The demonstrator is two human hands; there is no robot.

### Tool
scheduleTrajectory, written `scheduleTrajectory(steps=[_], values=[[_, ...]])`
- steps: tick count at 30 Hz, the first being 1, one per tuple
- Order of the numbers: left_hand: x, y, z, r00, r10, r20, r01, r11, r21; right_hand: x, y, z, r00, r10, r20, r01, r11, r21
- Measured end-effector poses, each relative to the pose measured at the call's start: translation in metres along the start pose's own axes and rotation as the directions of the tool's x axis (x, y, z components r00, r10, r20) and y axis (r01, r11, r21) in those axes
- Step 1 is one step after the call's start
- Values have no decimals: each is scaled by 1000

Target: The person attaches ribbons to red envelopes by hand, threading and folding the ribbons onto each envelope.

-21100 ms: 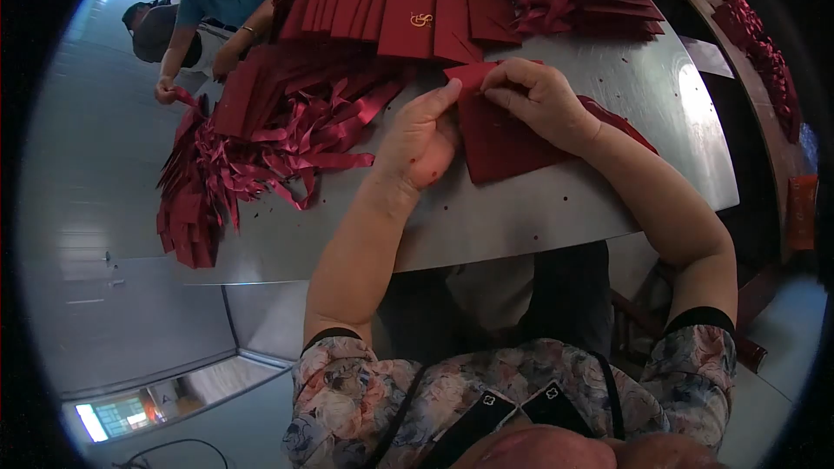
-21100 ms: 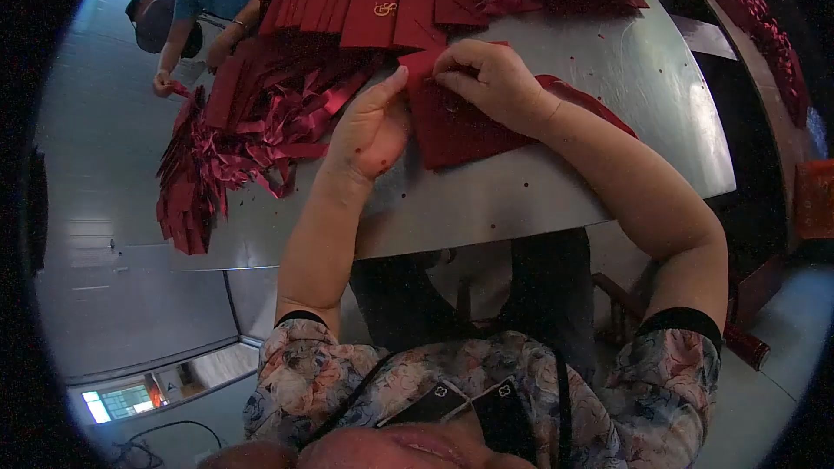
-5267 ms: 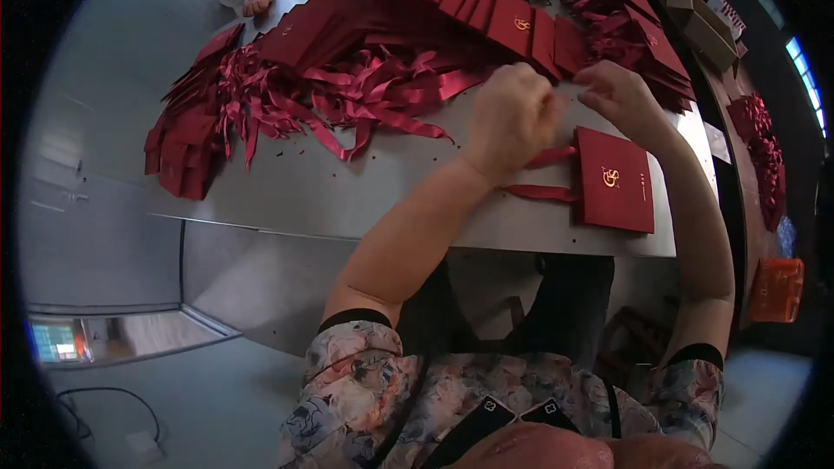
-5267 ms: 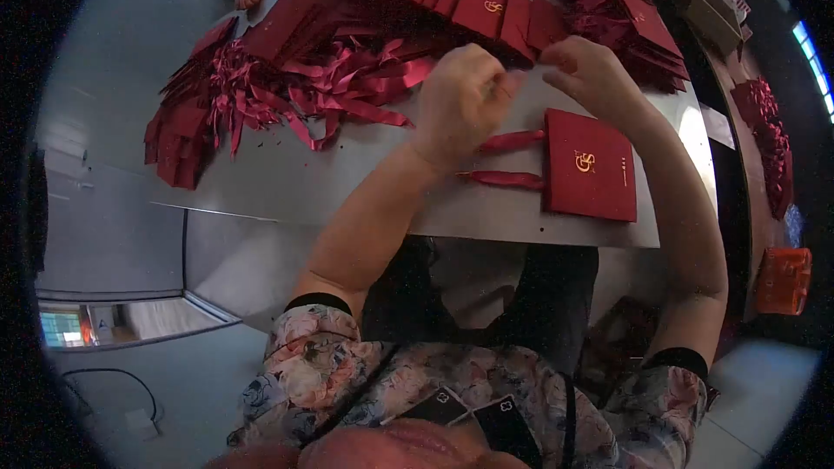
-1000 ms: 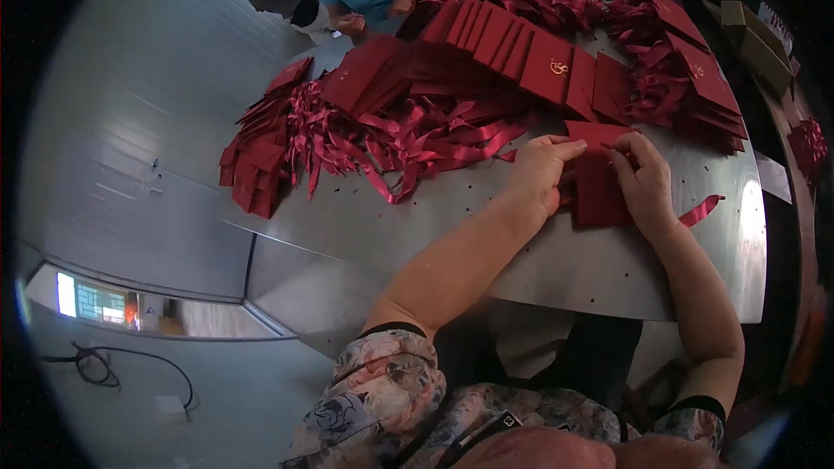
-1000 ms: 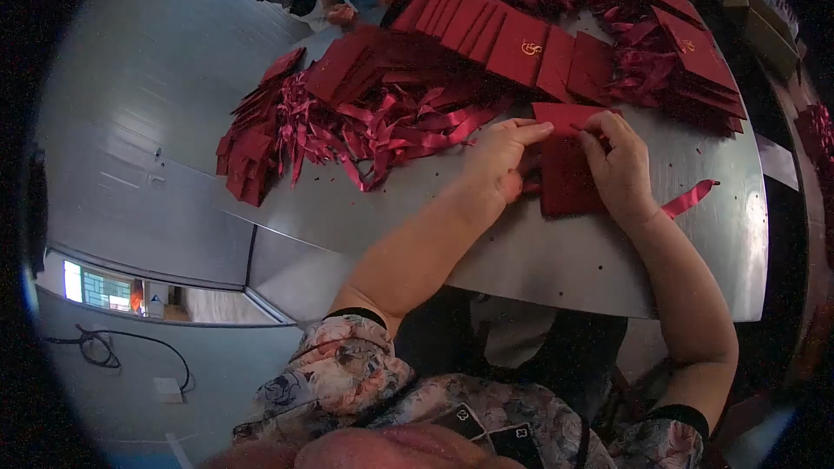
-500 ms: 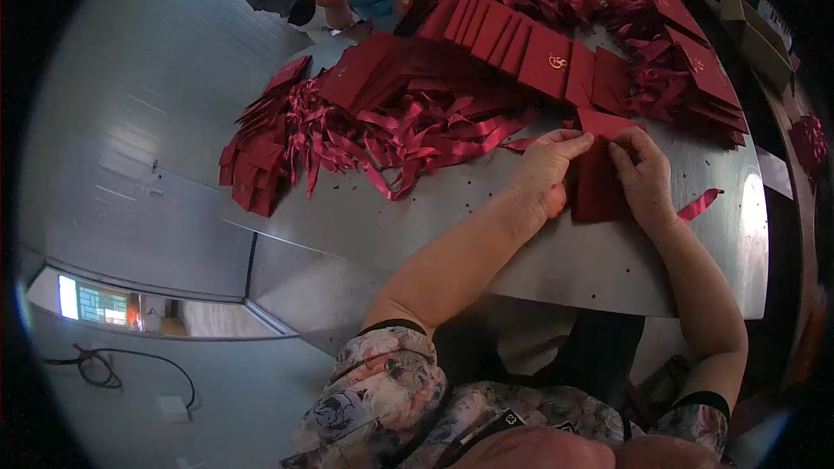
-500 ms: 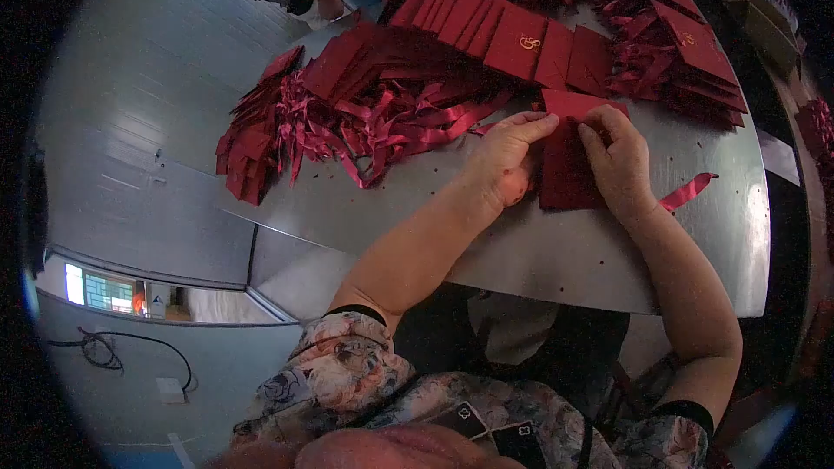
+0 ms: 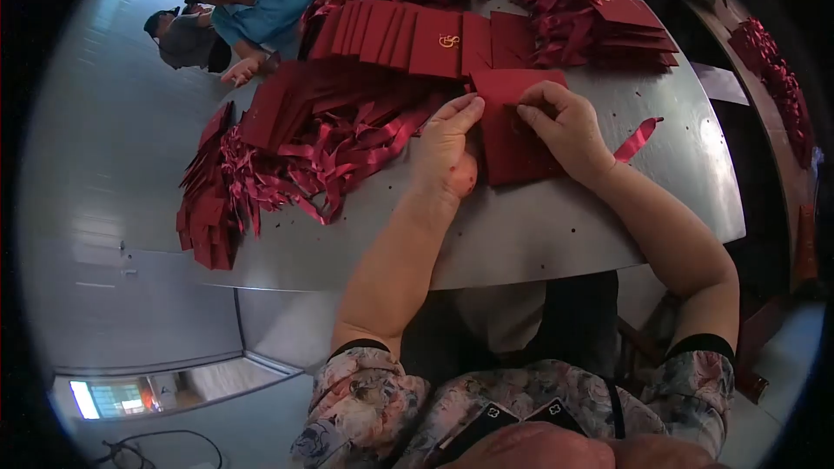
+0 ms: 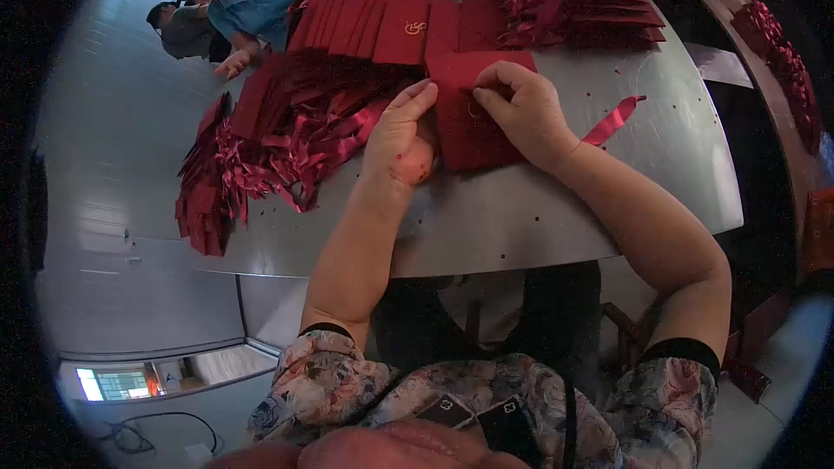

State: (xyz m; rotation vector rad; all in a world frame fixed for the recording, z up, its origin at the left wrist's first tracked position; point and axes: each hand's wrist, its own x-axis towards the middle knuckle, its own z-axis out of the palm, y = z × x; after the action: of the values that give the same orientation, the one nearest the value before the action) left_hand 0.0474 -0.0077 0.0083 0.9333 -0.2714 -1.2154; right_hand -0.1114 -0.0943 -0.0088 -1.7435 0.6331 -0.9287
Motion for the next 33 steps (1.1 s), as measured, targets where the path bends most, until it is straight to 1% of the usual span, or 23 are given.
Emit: scheduleTrajectory(steps=[5,8,11,13,14,16,19,20,21,22,23,25,26,28,29,31,32,33], values=[[0,1,0,1000,27,15,-28,999,44,0,4,-1,1000,-1,10,1,1000,14],[2,1,-2,999,12,43,-14,998,58,-1,-1,0,1000,-12,6,12,999,-39],[1,1,-2,997,7,80,-8,1000,24,0,1,0,1000,1,8,0,999,-33],[3,2,-3,993,-43,107,42,999,10,-1,-1,-1,1000,-22,11,23,998,-54],[3,2,-4,994,-39,107,38,999,10,-1,-2,0,1000,-26,13,27,998,-52],[0,2,-2,993,-18,113,19,1000,-13,-2,-4,1,996,-72,-45,70,997,-42],[-1,1,0,991,-36,127,37,999,-4,-1,1,1,996,-86,-27,86,996,-33],[1,-1,-2,992,-17,123,21,999,-33,0,-1,2,994,-111,-11,110,994,-16],[4,-5,-5,993,7,117,0,998,-60,-2,-3,1,996,-89,-22,88,995,-48],[2,-3,-1,995,8,98,-5,999,-36,-3,-4,1,997,-67,-34,64,995,-81],[-1,-3,2,999,6,37,-6,1000,-15,-3,-5,2,996,-93,-18,91,994,-62],[-12,2,14,999,-5,-51,5,1000,18,-4,-5,1,999,-21,24,24,995,-97],[-9,1,9,998,10,-56,-9,1000,19,-4,-5,1,999,-32,33,35,995,-91],[-4,-2,-3,999,28,-17,-25,990,142,-5,-4,2,996,-41,77,50,992,-116],[0,-5,-8,999,35,-20,-31,990,141,-4,-3,2,996,-46,82,55,992,-114],[-1,-8,-7,994,55,-89,-32,968,248,-5,-1,4,993,-79,85,90,986,-139],[-1,-8,-8,994,57,-91,-33,969,247,-4,-1,4,993,-80,88,91,986,-139],[-1,-8,-7,991,76,-106,-40,951,308,-4,-4,3,993,-64,101,79,985,-155]])
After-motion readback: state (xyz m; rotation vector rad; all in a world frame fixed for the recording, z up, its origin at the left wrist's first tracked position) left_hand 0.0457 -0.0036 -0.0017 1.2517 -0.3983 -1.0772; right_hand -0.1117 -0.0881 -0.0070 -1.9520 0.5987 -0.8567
